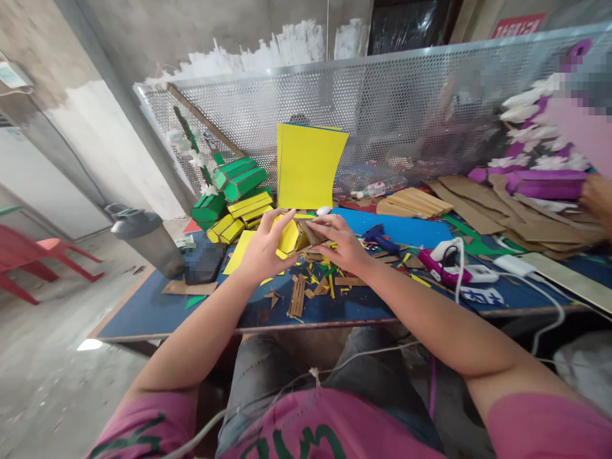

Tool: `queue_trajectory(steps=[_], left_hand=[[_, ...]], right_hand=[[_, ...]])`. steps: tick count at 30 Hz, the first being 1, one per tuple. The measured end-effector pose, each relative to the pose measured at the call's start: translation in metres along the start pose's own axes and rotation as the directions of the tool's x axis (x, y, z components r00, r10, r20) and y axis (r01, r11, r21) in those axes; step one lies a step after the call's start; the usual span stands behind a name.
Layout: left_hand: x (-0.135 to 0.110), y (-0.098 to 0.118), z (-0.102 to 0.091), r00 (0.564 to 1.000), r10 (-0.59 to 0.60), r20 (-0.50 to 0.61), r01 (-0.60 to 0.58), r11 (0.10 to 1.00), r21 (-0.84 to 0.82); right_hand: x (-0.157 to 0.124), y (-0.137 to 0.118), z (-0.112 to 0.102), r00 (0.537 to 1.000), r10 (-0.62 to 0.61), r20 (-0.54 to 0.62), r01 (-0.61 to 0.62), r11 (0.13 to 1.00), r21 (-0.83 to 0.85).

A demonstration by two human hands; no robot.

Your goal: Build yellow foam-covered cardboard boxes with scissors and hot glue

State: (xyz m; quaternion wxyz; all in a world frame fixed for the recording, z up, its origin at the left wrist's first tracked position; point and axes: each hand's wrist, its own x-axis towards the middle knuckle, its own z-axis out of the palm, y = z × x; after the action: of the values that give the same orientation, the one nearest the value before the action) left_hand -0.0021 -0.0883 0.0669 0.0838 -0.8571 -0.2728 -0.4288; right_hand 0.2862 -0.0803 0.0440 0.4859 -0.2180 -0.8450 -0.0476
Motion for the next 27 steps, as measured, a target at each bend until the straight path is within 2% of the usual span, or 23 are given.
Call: queue_trajectory(steps=[4,18,23,27], left_hand=[[0.001,0.004,0.003,0.998,-0.05,0.033,0.051,0.998,-0.041],[-0.001,0.019,0.008,0.997,-0.046,-0.057,0.051,0.995,0.085],[0.0,0.02,0.013,0.991,-0.069,-0.119,0.076,0.995,0.056],[-0.001,0.015,0.017,0.991,-0.068,-0.117,0.071,0.997,0.026]], right_hand=[[0.0,0.0,0.002,1.0,0.027,0.014,-0.027,1.0,-0.014],[-0.001,-0.001,0.003,0.999,0.037,0.014,-0.037,0.999,0.031],[0.0,-0.002,0.005,1.0,0.026,0.003,-0.026,0.999,0.023],[-0.001,-0.001,0.007,0.999,0.048,0.002,-0.048,0.999,0.009]])
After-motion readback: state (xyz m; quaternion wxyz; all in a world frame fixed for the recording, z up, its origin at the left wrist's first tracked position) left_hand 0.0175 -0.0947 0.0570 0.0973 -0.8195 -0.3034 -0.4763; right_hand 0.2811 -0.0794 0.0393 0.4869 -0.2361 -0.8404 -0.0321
